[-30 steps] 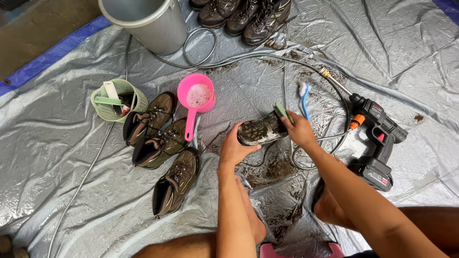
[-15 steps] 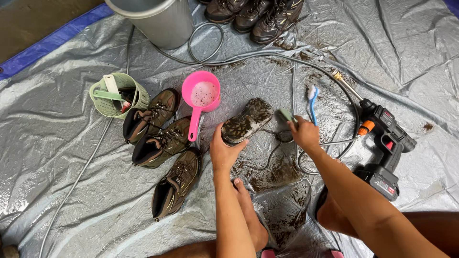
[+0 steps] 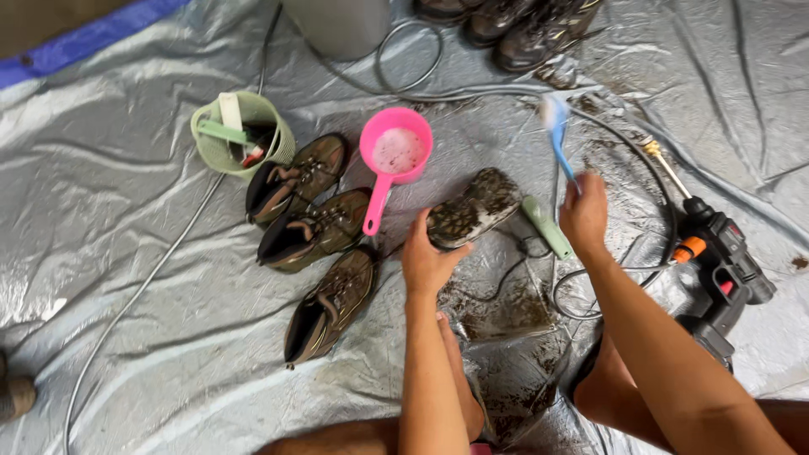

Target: The person scrubs a brown hiking boot with a green brush and soapy water, then uses a handheld power washer to rinse the boot. The person handles the boot with both hands, turning it to clean different sides.

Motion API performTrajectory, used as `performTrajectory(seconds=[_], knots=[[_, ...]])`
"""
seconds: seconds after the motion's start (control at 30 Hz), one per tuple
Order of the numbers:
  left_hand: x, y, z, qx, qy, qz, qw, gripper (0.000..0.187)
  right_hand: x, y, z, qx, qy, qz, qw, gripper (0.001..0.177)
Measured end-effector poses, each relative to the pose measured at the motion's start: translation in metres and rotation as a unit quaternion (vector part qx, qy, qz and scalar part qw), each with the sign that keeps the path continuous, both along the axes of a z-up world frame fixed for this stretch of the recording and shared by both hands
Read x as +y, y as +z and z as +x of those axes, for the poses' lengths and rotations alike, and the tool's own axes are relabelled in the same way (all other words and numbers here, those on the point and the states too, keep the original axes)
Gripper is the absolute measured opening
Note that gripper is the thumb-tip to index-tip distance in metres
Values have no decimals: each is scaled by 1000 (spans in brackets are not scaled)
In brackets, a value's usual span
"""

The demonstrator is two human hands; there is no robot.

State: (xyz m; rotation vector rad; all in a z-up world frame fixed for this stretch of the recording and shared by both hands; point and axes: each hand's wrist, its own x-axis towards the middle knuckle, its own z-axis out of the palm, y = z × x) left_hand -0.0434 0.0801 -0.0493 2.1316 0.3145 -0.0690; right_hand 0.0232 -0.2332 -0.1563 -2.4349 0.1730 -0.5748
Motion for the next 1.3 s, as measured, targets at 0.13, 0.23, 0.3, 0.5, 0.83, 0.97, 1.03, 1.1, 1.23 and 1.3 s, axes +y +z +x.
performTrajectory(seconds=[0.13, 0.23, 0.3, 0.5, 0.83, 0.97, 1.03, 1.1, 1.23, 1.3], knots=[[0, -2, 2, -7, 2, 1, 1000, 103, 92, 79, 57, 0, 109, -87, 990, 13], [-2, -2, 1, 16, -10, 6, 1000, 102, 156, 81, 102, 29, 178, -251, 951, 9], [-3, -9, 3, 28, -2, 2, 1000, 103, 196, 40, 142, 74, 206, -434, 874, 24], [-6, -9, -1, 12, -4, 5, 1000, 103, 226, -16, 191, 205, 245, -381, 868, 28], [3, -6, 19, 60, 5, -70, 996, 106, 101, 112, 88, 291, 169, 54, 940, 19], [2, -1, 25, 49, 7, -79, 996, 111, 67, 158, 19, 266, 176, 113, 941, 22], [1, -11, 26, 38, -1, -83, 996, 111, 61, 169, -15, 256, 178, 136, 940, 23], [2, -32, 31, 62, -1, -33, 997, 99, 61, 162, -44, 154, 292, 123, 936, 27], [-17, -5, 7, 2, -5, -54, 999, 105, 38, 110, -61, 199, 161, 75, 964, 25], [-21, -9, 4, -27, 17, -37, 999, 107, 36, 100, -70, 187, 126, 27, 974, 26]])
